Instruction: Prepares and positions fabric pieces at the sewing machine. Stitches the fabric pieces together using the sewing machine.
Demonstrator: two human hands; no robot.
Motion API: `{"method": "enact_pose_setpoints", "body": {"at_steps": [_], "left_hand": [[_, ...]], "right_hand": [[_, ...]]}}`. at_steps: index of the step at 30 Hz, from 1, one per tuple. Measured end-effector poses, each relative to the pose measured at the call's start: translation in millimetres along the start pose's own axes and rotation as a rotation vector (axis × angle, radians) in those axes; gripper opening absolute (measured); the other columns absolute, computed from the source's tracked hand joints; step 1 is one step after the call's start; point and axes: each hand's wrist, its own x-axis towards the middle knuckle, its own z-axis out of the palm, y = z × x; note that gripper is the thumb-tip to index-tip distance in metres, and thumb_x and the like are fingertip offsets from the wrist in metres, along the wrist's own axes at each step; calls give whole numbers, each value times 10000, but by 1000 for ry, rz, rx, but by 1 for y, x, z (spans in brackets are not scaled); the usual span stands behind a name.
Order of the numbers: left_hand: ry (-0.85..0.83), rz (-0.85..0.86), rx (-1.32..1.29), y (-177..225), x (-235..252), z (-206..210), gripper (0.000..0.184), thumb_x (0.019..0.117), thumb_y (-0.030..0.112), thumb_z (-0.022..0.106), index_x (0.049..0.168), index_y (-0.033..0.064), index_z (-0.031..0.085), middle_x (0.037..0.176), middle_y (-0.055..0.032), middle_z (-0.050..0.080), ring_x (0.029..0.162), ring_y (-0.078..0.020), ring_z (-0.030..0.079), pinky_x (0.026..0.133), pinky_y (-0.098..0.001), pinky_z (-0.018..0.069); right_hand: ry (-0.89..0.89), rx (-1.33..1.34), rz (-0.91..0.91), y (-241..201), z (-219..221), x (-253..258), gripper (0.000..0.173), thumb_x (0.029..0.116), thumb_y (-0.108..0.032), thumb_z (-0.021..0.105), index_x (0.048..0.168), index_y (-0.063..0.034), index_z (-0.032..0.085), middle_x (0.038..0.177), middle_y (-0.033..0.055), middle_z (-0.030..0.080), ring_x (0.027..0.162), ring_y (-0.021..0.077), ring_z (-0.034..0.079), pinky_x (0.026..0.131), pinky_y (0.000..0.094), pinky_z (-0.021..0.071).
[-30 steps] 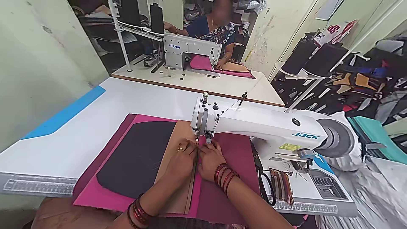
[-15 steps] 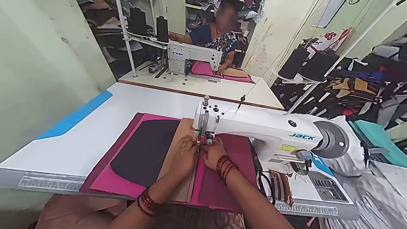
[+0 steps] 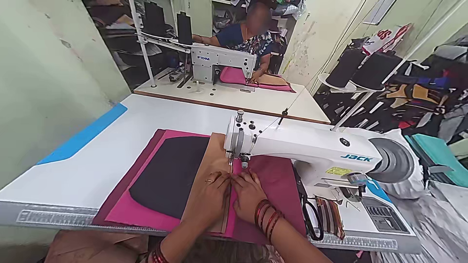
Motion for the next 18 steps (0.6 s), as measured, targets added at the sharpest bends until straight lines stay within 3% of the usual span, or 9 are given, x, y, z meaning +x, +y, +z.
{"method": "enact_pose_setpoints", "body": {"at_steps": [5, 12, 15, 18], "left_hand": [[-5, -3, 18, -2, 14, 2, 329, 967, 111, 492, 1162, 8, 737, 1311, -100, 696, 1291, -345, 601, 1103, -507, 447], [-205, -117, -12, -4, 34, -5, 378, 1024, 156, 455, 1300, 29, 680, 1447, -115, 602, 1426, -333, 471, 1195, -478, 339], [-280, -241, -52, -3, 44, -14, 367, 1022, 198, 497, 1325, 76, 665, 1483, -195, 504, 1426, -366, 431, 1179, -475, 354], [-282, -245, -57, -4, 51, -13, 361, 1019, 206, 502, 1302, 44, 657, 1473, -223, 505, 1417, -381, 443, 1168, -492, 366]], "right_hand": [[4, 10, 4, 9, -6, 12, 539, 960, -190, 559, 1484, -68, 537, 1617, 21, 439, 1548, 267, 284, 1260, 583, 53], [68, 27, 8, 24, -10, 28, 490, 958, -201, 519, 1434, -128, 607, 1565, -3, 511, 1523, 247, 346, 1263, 560, 94], [73, 19, 47, 27, -15, 35, 471, 967, -239, 508, 1417, -184, 636, 1533, 68, 531, 1504, 289, 356, 1261, 542, 121], [62, 17, 76, 32, -21, 40, 447, 992, -250, 489, 1407, -198, 646, 1490, 93, 570, 1484, 293, 390, 1258, 539, 140]]}}
